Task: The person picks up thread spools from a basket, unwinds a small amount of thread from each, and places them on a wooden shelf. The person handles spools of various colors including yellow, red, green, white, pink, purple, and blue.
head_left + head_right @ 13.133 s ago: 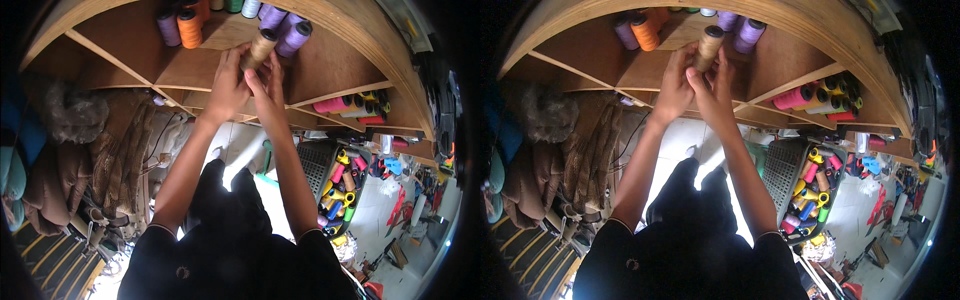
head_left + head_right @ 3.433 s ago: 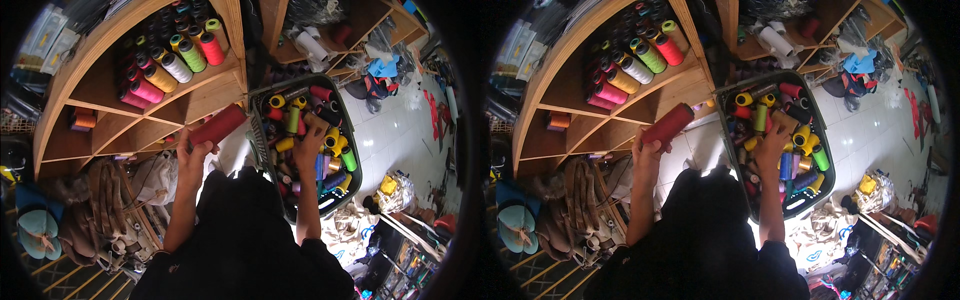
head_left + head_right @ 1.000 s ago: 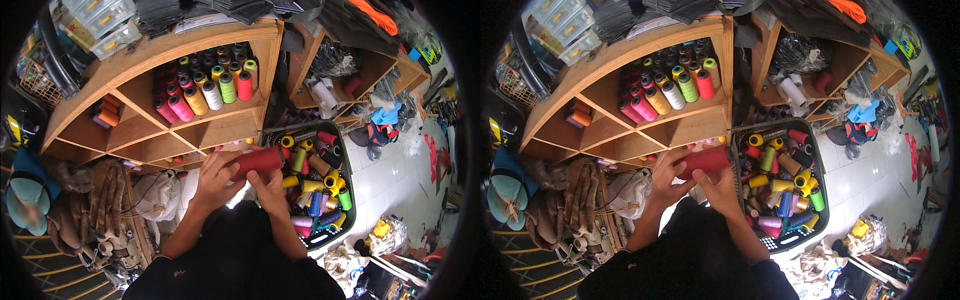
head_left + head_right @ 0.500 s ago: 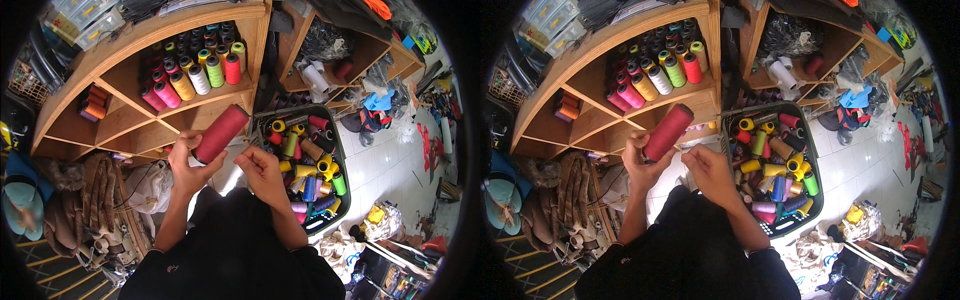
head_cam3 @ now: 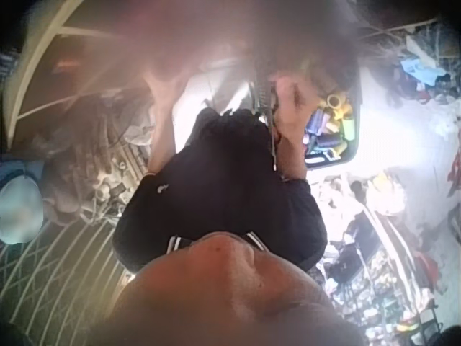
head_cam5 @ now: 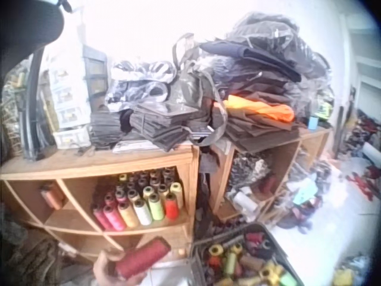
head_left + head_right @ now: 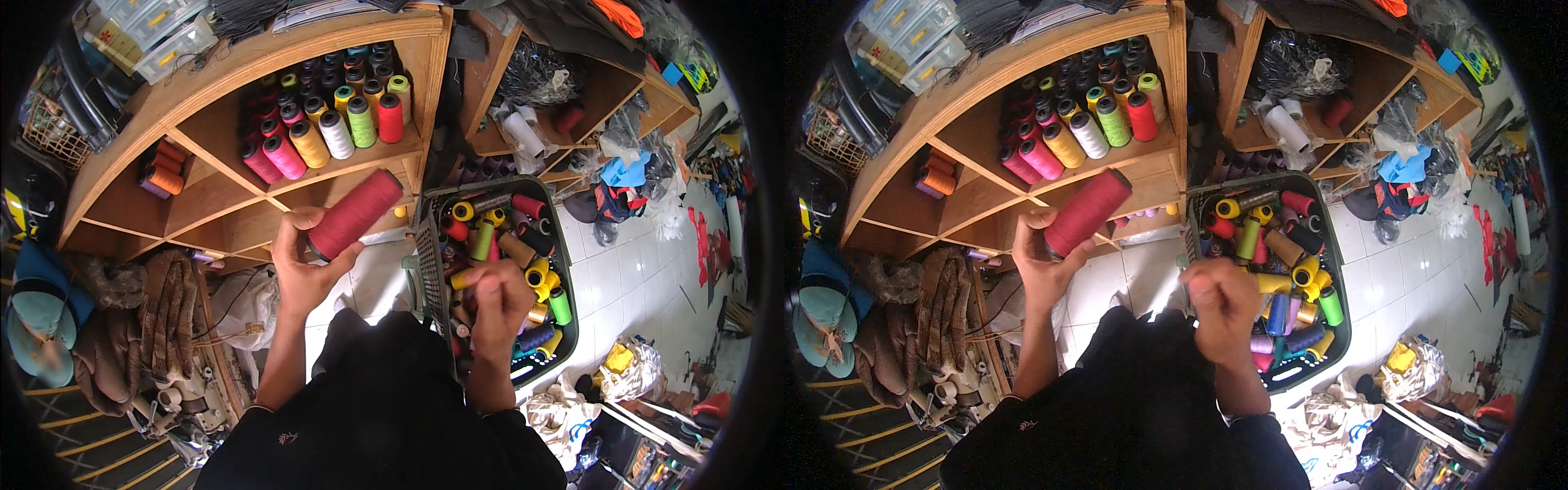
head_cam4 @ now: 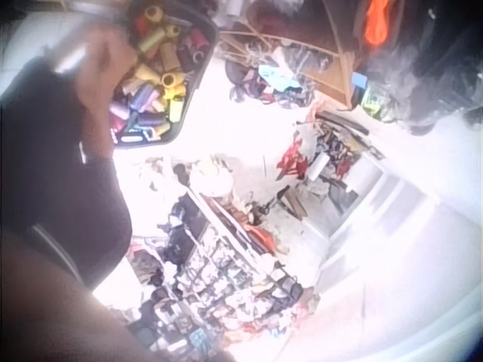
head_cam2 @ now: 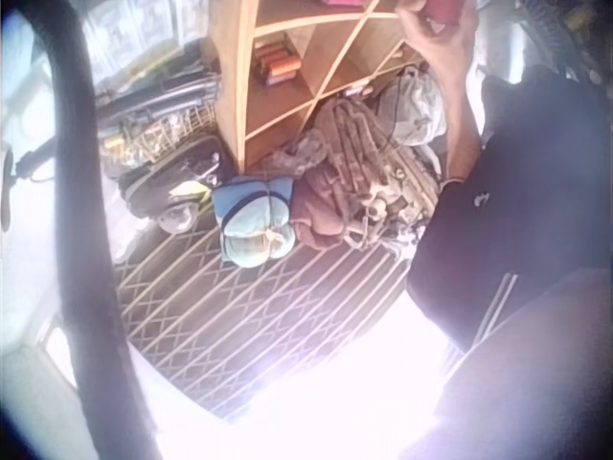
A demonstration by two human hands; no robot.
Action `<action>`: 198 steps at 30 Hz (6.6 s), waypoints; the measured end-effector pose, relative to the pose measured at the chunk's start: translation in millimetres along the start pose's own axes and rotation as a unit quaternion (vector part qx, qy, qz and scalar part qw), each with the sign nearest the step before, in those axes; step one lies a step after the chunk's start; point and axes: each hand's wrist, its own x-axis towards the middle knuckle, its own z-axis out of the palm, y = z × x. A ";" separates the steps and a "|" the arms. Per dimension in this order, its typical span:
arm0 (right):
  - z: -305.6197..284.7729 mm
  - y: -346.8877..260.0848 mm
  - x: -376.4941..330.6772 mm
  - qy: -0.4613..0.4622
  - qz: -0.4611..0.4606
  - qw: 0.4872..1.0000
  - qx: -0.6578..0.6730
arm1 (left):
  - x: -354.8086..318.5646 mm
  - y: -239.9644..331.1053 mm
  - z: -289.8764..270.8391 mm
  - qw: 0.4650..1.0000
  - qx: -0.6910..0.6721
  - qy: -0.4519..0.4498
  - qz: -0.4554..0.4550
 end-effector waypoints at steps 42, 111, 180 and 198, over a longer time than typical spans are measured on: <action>-94.5 24.0 29.0 -0.136 0.107 0.959 -0.223 | 21.2 -25.6 -54.1 0.916 -0.365 -0.113 -0.121; 76.5 94.9 52.5 -0.375 0.307 0.835 0.260 | 23.3 22.9 -27.5 0.897 -0.390 -0.038 -0.202; 37.9 -15.0 93.5 -0.299 0.024 0.949 -0.096 | 24.2 19.7 -6.0 0.988 0.094 0.096 0.081; 92.5 83.7 101.6 -0.567 0.095 0.808 0.129 | 24.0 35.9 -13.4 0.976 -0.172 -0.130 -0.035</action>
